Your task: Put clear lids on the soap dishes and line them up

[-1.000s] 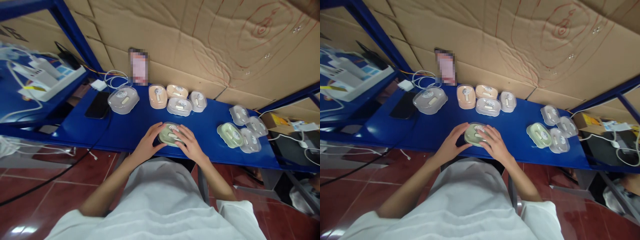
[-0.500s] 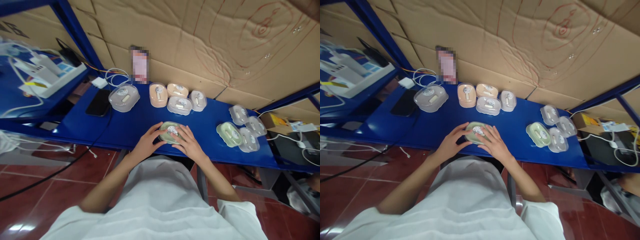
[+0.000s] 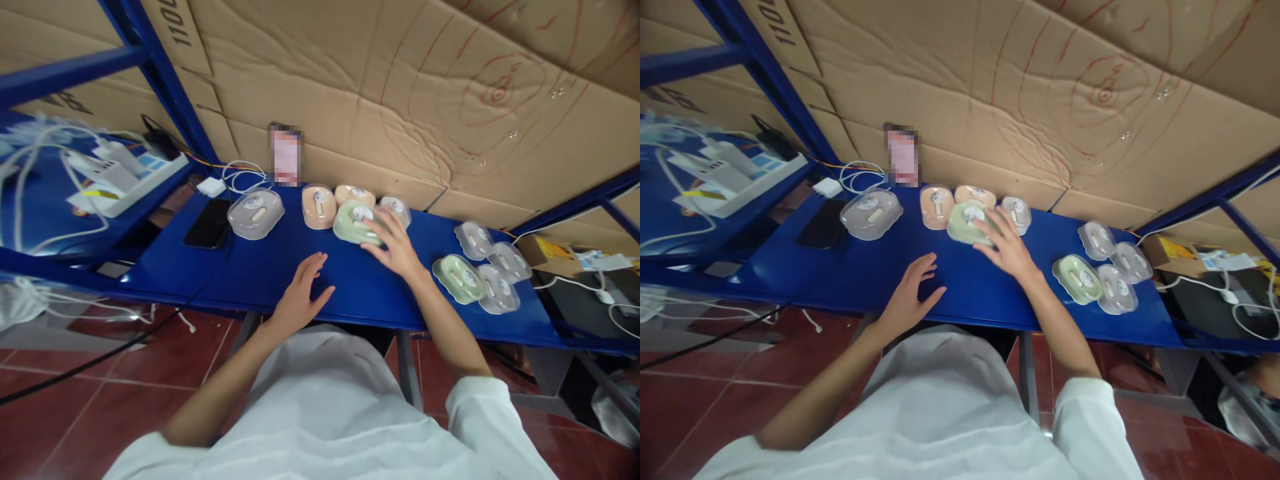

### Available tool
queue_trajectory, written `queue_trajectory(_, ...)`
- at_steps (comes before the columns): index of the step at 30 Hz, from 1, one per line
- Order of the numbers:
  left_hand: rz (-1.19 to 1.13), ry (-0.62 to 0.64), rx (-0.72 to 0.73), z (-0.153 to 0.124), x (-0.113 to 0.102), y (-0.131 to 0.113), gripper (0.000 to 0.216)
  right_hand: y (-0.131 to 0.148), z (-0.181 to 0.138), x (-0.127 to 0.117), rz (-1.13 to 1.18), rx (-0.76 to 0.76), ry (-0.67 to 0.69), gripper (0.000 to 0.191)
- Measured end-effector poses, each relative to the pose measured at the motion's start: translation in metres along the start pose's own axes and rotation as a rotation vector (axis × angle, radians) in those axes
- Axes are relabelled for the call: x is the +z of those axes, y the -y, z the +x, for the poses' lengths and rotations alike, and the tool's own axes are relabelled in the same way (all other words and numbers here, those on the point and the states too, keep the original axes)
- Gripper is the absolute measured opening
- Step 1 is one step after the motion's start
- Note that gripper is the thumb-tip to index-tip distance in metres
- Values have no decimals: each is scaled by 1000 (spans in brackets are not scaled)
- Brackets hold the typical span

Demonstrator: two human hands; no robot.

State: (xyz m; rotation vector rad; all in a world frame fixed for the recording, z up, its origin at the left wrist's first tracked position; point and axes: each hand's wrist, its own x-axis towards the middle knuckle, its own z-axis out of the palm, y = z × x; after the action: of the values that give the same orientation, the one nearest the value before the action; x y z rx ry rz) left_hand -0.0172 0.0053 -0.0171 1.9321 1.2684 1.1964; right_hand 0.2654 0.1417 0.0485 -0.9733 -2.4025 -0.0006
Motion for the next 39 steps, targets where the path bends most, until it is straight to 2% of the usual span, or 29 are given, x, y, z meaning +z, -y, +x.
queue_trajectory(4,62,37,-7,0,-1,-1,58,-47,49,14,-43,99,56,69)
queue_trajectory(6,105,62,2,0,-2,-2,53,-56,62,17,-69,148,78,74)
queue_trajectory(8,139,81,19,1,-3,-4,48,-56,60,10,-129,193,72,77)
queue_trajectory(11,175,91,36,2,-5,-8,42,-45,29,-16,-219,257,47,73)
queue_trajectory(13,194,97,50,2,-5,-9,39,-35,-11,-39,-272,345,40,66)
queue_trajectory(16,238,109,80,1,-4,-8,35,-17,-86,-65,-442,582,-26,61)
queue_trajectory(19,308,120,93,0,0,-5,32,4,-152,-71,-603,802,-82,64)
queue_trajectory(21,339,117,100,-1,2,-3,32,13,-176,-66,-651,895,-95,64)
queue_trajectory(23,347,110,117,-1,4,-1,31,15,-179,-58,-663,941,-108,60)
queue_trajectory(25,348,103,133,-1,5,0,29,7,-165,-50,-640,949,-131,54)
queue_trajectory(29,356,103,145,-1,4,0,28,-30,-117,-43,-407,783,-169,51)
queue_trajectory(32,362,104,158,-1,3,-1,27,-58,-105,-52,-332,704,-271,55)
queue_trajectory(34,367,106,164,-1,3,-2,27,-70,-117,-65,-437,817,-312,60)
queue_trajectory(36,376,109,162,-1,3,-3,27,-74,-142,-80,-572,1011,-294,67)
queue_trajectory(39,393,112,163,-1,4,-3,27,-62,-190,-94,-672,1248,-234,72)
